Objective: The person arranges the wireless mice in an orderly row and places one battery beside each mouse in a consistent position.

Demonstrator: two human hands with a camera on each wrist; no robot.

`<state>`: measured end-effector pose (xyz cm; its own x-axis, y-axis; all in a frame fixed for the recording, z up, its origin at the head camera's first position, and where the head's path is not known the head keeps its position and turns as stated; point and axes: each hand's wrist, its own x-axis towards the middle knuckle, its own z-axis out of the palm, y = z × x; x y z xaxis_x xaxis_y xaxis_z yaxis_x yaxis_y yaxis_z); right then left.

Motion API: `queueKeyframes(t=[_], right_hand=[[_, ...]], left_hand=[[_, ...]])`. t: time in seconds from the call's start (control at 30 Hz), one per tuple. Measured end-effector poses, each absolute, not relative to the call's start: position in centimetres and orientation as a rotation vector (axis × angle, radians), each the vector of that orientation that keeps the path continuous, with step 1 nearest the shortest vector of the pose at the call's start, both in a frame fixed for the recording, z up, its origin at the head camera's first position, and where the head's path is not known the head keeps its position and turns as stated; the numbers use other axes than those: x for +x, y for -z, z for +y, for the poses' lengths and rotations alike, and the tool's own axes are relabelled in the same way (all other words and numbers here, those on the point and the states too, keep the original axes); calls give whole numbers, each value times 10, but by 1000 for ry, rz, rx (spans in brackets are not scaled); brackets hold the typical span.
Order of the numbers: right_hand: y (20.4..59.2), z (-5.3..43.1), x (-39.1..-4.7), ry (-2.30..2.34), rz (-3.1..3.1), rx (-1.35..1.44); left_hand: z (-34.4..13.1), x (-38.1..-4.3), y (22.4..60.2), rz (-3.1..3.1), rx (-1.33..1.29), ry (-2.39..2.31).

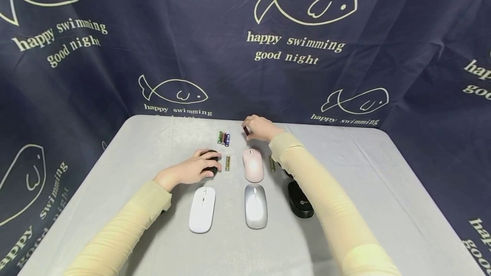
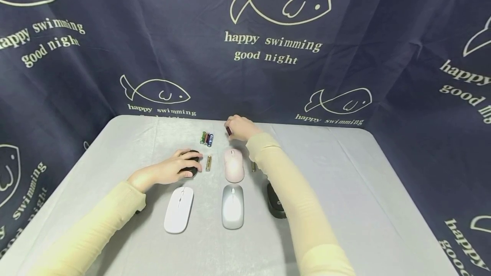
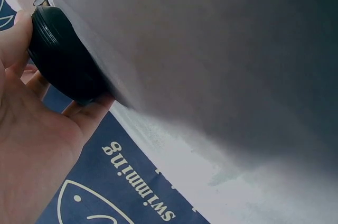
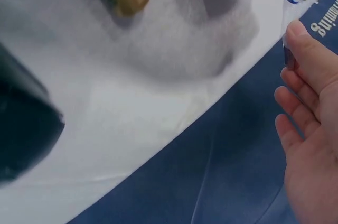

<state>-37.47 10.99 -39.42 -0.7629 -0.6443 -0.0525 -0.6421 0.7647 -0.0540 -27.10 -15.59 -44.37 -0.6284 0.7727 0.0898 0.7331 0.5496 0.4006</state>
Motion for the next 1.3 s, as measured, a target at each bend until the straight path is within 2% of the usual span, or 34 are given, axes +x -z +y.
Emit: queueKeyframes(t=[0.33,0.93,1.3], right_hand=[[376,124,-369,89,2886,-1106],[350,159,-350,150,2927,-1243],[331,184,-332,172,2995,-1202]], left_hand=[[-155,-270,441,2669,1242,-598],[-154,-269,442,2666,1318,-602],[-154,-269,440,2636,1316,-633]])
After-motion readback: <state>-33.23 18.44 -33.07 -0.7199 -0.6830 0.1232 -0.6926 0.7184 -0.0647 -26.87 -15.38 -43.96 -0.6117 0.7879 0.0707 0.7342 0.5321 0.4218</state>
